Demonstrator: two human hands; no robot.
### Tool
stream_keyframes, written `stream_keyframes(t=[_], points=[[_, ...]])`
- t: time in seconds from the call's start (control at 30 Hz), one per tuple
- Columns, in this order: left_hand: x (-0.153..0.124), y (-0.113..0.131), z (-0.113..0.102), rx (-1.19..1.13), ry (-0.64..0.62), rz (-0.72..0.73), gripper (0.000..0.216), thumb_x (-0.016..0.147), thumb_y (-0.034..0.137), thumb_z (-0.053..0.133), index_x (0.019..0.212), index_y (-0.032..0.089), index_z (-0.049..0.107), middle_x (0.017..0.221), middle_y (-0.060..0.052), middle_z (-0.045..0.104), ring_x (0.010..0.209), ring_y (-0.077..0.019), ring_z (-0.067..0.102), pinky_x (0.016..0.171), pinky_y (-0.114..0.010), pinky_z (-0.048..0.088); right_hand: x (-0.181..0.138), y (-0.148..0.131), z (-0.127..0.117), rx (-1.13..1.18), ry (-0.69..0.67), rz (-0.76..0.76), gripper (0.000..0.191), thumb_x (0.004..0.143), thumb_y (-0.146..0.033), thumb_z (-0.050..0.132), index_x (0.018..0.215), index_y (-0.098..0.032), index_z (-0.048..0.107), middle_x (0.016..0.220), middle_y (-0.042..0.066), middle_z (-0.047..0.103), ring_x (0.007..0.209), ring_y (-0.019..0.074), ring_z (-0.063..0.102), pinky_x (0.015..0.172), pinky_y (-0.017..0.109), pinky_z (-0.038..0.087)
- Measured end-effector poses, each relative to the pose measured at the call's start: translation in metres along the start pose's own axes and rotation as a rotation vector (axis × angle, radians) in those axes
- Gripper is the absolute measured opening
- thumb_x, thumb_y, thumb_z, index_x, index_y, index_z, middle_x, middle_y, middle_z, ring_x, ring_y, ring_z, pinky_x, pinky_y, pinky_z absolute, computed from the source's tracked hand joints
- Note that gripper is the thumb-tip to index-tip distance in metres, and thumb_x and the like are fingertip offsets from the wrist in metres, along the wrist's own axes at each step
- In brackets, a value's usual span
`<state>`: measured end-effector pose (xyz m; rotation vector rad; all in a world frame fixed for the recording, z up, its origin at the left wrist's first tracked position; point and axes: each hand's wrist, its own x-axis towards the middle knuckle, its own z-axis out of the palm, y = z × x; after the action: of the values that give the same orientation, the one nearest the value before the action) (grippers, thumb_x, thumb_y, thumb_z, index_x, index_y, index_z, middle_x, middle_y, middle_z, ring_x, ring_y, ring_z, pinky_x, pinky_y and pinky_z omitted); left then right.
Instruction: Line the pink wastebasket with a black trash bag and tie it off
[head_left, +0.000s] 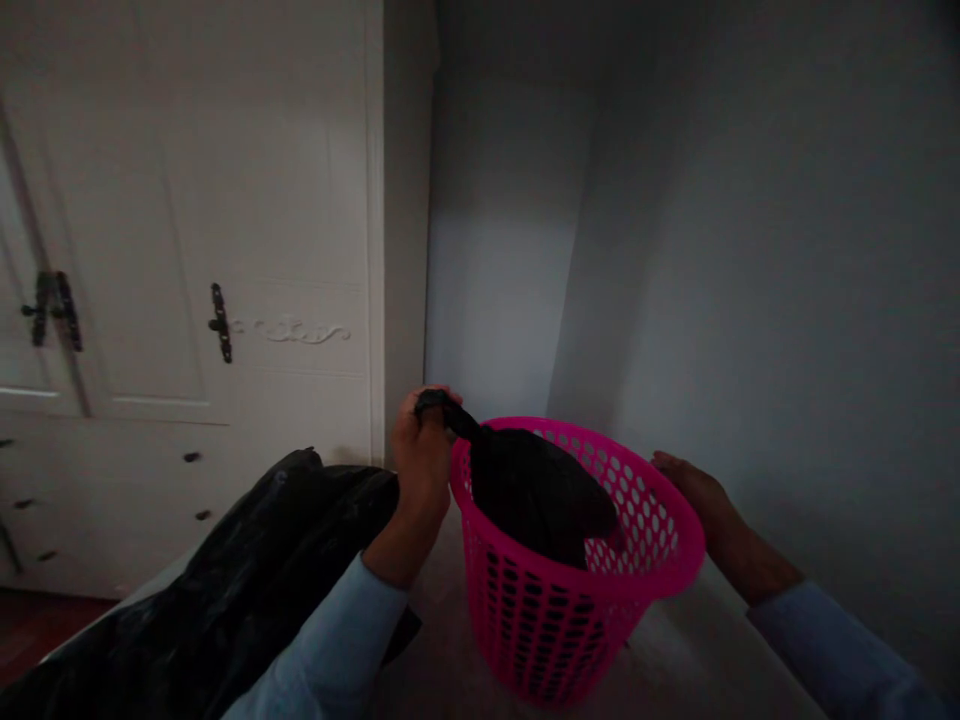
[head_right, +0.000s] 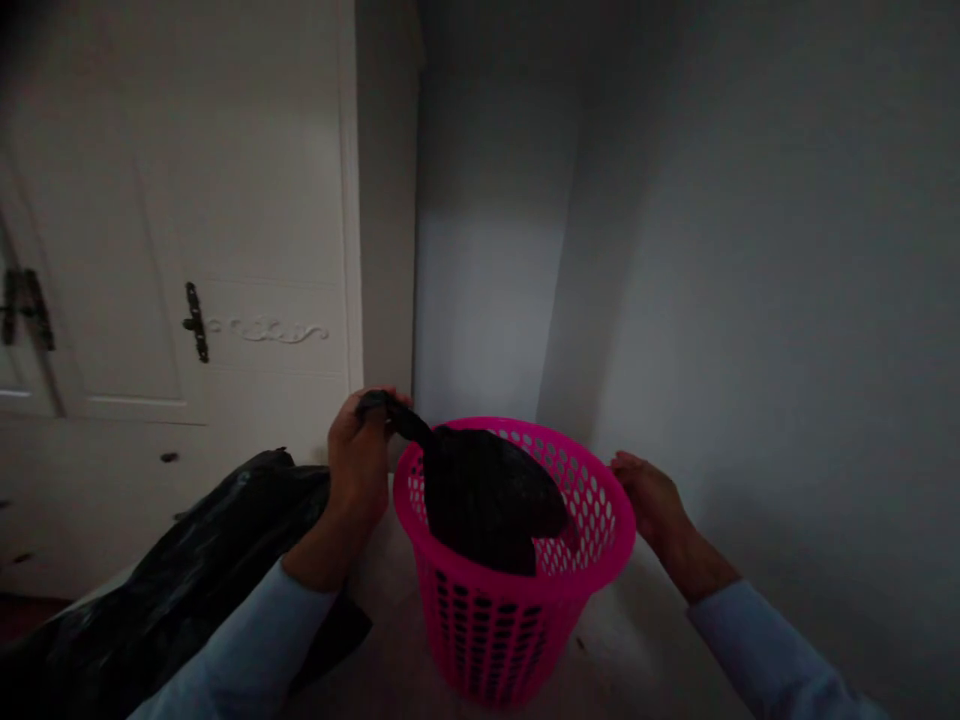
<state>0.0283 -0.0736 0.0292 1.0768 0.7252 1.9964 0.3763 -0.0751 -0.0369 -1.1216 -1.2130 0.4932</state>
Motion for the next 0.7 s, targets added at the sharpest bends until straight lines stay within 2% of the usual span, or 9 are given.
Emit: stream_keyframes(t=[0.1,0.17,0.2,0.33,0.43,0.5,0.57,0.63,0.7], points=[[0.003,0.012,0.006,-0.015,-0.046,0.013,0.02,0.079,0.03,0.064,0.096,0.021,0.067,0.092,-0.002,0.073,0.089,-0.0151,0.066,0.082,-0.027,0.049,0.009,-0.014,-0.001,0.251,0.19,0.151,0.041,0.039,-0.017,0.076,0.077,-0.026,0.062,0.062,-0.002,0.061,0.058,0.016,0.06,0.052,0.028,0.054],[0.003,0.02,0.007,-0.012,-0.083,-0.016,0.026,0.075,0.028,0.068,0.1,0.021,0.069,0.096,-0.002,0.074,0.092,-0.0159,0.067,0.084,-0.027,0.049,0.014,-0.035,0.001,0.321,0.223,0.137,0.046,0.037,-0.013,0.078,0.081,-0.024,0.066,0.066,-0.002,0.064,0.063,0.0133,0.061,0.058,0.024,0.055],[0.002,0.023,0.006,-0.002,-0.102,-0.029,0.029,0.074,0.027,0.07,0.102,0.021,0.07,0.097,-0.002,0.075,0.095,-0.0162,0.067,0.085,-0.027,0.049,0.015,-0.047,0.004,0.291,0.175,0.083,0.043,0.041,-0.016,0.08,0.082,-0.023,0.068,0.068,-0.001,0.065,0.065,0.0133,0.061,0.06,0.024,0.056],[-0.007,0.029,-0.002,0.056,-0.195,-0.069,0.035,0.072,0.03,0.073,0.105,0.02,0.07,0.099,-0.003,0.076,0.099,-0.0168,0.066,0.091,-0.028,0.049,0.006,-0.097,0.024,0.057,-0.198,-0.11,0.034,0.064,-0.033,0.083,0.094,-0.022,0.071,0.086,0.005,0.073,0.077,0.0182,0.068,0.07,0.031,0.058],[-0.01,0.03,-0.006,0.125,-0.274,-0.112,0.04,0.073,0.033,0.075,0.109,0.02,0.065,0.101,-0.004,0.076,0.094,-0.0174,0.068,0.089,-0.03,0.051,-0.003,-0.122,0.045,-0.143,-0.587,-0.168,0.046,0.075,-0.039,0.078,0.117,-0.023,0.069,0.109,0.011,0.074,0.098,0.0238,0.071,0.082,0.036,0.059],[-0.01,0.029,-0.009,0.19,-0.348,-0.155,0.044,0.073,0.036,0.077,0.111,0.02,0.062,0.101,-0.006,0.077,0.093,-0.0193,0.07,0.088,-0.032,0.053,-0.007,-0.13,0.059,-0.311,-0.778,-0.206,0.05,0.079,-0.041,0.076,0.125,-0.023,0.066,0.118,0.012,0.073,0.105,0.0252,0.069,0.084,0.036,0.058],[-0.007,0.028,-0.013,0.289,-0.444,-0.171,0.048,0.072,0.039,0.08,0.112,0.02,0.061,0.1,-0.007,0.077,0.093,-0.021,0.071,0.086,-0.034,0.053,-0.009,-0.13,0.071,-0.439,-0.909,-0.224,0.048,0.082,-0.04,0.074,0.125,-0.022,0.066,0.109,0.01,0.074,0.094,0.0228,0.07,0.075,0.032,0.056],[-0.005,0.027,-0.017,0.434,-0.544,-0.131,0.051,0.07,0.041,0.083,0.112,0.02,0.063,0.1,-0.007,0.076,0.092,-0.0215,0.071,0.085,-0.034,0.053,-0.011,-0.128,0.079,-0.502,-1.005,-0.223,0.04,0.082,-0.035,0.072,0.119,-0.021,0.067,0.086,0.004,0.071,0.073,0.0171,0.065,0.059,0.026,0.049],[-0.004,0.026,-0.021,0.561,-0.609,-0.075,0.05,0.069,0.043,0.084,0.108,0.019,0.065,0.101,-0.007,0.075,0.091,-0.0213,0.07,0.082,-0.033,0.053,-0.015,-0.125,0.085,-0.549,-1.01,-0.24,0.031,0.08,-0.024,0.068,0.111,-0.021,0.067,0.07,-0.003,0.06,0.06,0.0125,0.054,0.052,0.024,0.039]])
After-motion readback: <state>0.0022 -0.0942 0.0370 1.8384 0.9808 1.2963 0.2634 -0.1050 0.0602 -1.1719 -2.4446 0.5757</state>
